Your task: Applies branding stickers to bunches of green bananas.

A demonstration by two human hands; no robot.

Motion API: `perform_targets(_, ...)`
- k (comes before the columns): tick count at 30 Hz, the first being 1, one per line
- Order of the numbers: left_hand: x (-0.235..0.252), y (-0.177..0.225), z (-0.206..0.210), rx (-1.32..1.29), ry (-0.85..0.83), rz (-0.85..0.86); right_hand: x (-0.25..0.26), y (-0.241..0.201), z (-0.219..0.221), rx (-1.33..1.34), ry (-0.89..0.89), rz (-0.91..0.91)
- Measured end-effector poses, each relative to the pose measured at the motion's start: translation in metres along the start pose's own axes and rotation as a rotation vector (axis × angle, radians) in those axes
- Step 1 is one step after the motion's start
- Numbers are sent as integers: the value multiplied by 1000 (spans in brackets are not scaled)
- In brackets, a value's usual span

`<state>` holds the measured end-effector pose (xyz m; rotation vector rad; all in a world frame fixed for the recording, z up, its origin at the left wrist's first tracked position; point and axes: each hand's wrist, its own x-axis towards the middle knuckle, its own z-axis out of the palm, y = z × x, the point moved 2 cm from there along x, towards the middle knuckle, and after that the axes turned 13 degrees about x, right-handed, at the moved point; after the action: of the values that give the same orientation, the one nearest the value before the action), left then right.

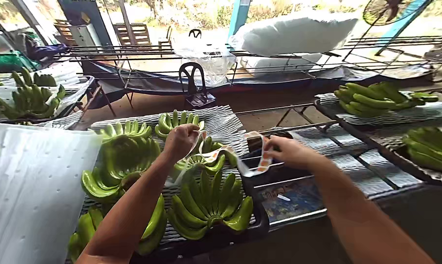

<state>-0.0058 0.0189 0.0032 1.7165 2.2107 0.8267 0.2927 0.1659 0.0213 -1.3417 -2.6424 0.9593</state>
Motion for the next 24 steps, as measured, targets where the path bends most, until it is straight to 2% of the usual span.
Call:
perform_targets(1, -6, 1, -3, 25, 3, -31, 11, -12, 10, -86, -35, -16)
perform_targets(3, -21, 0, -13, 87, -53, -126, 21, -40, 31, -63, 48, -201)
perform_targets(6, -42, -2, -30, 177, -188, -256, 29, -88, 75, 246, 190, -604)
perform_targets(8, -58, -2, -40, 210, -161, -277, 27, -121, 108, 446, 129, -715)
perform_targets(10, -76, -1, -47, 243, 1, -179, 23, -147, 132, 656, -11, -707)
perform_targets(13, -98, -10, -51, 374, 313, 65, 25, -165, 151, 1003, -233, -713)
perform_targets(16, -111, -27, -51, 369, 441, 104, 28, -171, 159, 1150, -390, -800)
perform_targets(18, -117, -36, -52, 288, 452, 56, 29, -177, 164, 1129, -372, -804)
perform_targets(21, -126, -40, -52, 93, 543, -98, 30, -189, 166, 1135, -168, -800)
perform_targets(23, -132, -37, -44, -163, 604, -189, 29, -200, 161, 1239, -7, -747)
perform_targets(24, -133, -33, -39, -327, 573, -209, 27, -206, 158, 1288, 49, -728)
